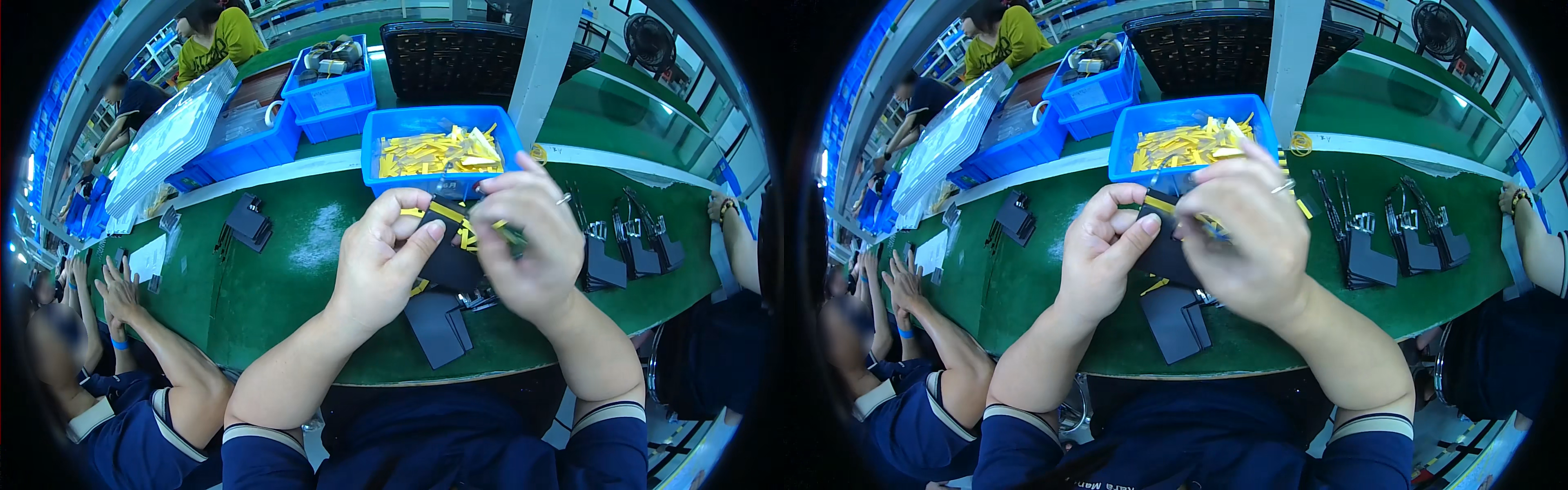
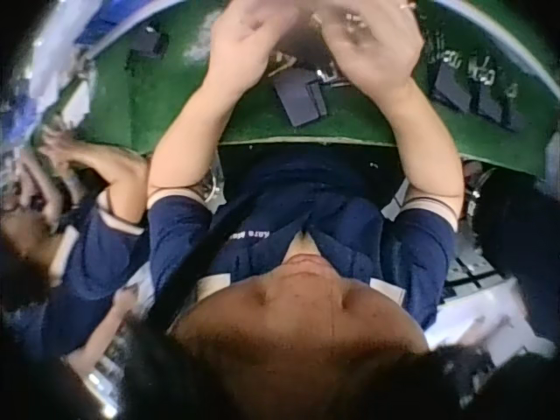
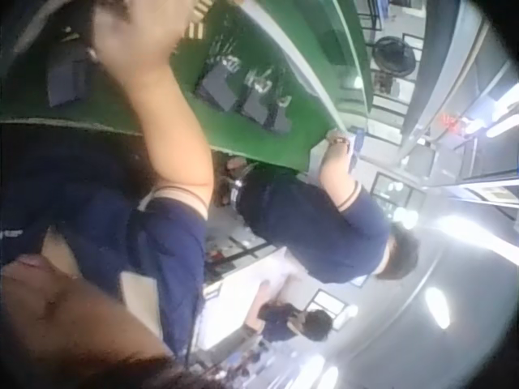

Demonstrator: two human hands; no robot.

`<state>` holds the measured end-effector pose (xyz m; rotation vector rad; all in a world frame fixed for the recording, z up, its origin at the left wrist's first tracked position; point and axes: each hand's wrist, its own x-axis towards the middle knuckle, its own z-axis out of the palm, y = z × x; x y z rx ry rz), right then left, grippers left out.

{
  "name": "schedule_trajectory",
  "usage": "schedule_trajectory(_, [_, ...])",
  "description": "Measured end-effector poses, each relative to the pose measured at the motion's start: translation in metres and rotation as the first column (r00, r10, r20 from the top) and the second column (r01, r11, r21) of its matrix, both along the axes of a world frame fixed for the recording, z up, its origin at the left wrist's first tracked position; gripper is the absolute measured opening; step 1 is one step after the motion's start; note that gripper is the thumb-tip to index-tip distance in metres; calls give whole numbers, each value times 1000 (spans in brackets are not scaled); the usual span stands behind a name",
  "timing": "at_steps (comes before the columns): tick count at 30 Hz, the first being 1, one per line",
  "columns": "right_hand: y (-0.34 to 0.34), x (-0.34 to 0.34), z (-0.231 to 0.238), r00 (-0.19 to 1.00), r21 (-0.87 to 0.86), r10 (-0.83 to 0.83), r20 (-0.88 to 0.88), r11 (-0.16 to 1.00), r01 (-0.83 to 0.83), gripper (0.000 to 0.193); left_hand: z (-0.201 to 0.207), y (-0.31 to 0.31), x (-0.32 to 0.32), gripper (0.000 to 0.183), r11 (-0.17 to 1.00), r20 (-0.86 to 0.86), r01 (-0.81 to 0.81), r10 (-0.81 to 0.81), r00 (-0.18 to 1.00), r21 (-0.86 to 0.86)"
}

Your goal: The person assembles small electronic components by hand, repeatedly picking up black rectangular pieces and yellow strips from a blue bin, aligning them, and placing them into a black holder. The person also handles a stack of white plastic sheets, moving them aside to access the workspace.

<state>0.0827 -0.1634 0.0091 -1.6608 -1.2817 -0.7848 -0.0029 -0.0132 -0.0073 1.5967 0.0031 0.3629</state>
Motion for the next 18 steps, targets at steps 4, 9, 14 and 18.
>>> schedule_trajectory(4, [6,-9,-8,993,-69,107,56,992,-104,20,-3,2,2,21,993,20,-19,21,1000,-115])
schedule_trajectory(9, [3,-12,-5,997,-68,54,47,996,-51,21,-10,2,3,21,996,126,-66,59,990,56])
schedule_trajectory(14, [2,-10,-4,993,-35,47,105,998,-43,23,-11,-4,1,22,996,178,-81,74,981,31])
schedule_trajectory(18, [-1,-11,-2,998,-77,37,53,996,-33,25,-11,-1,0,22,987,179,-117,96,979,113])
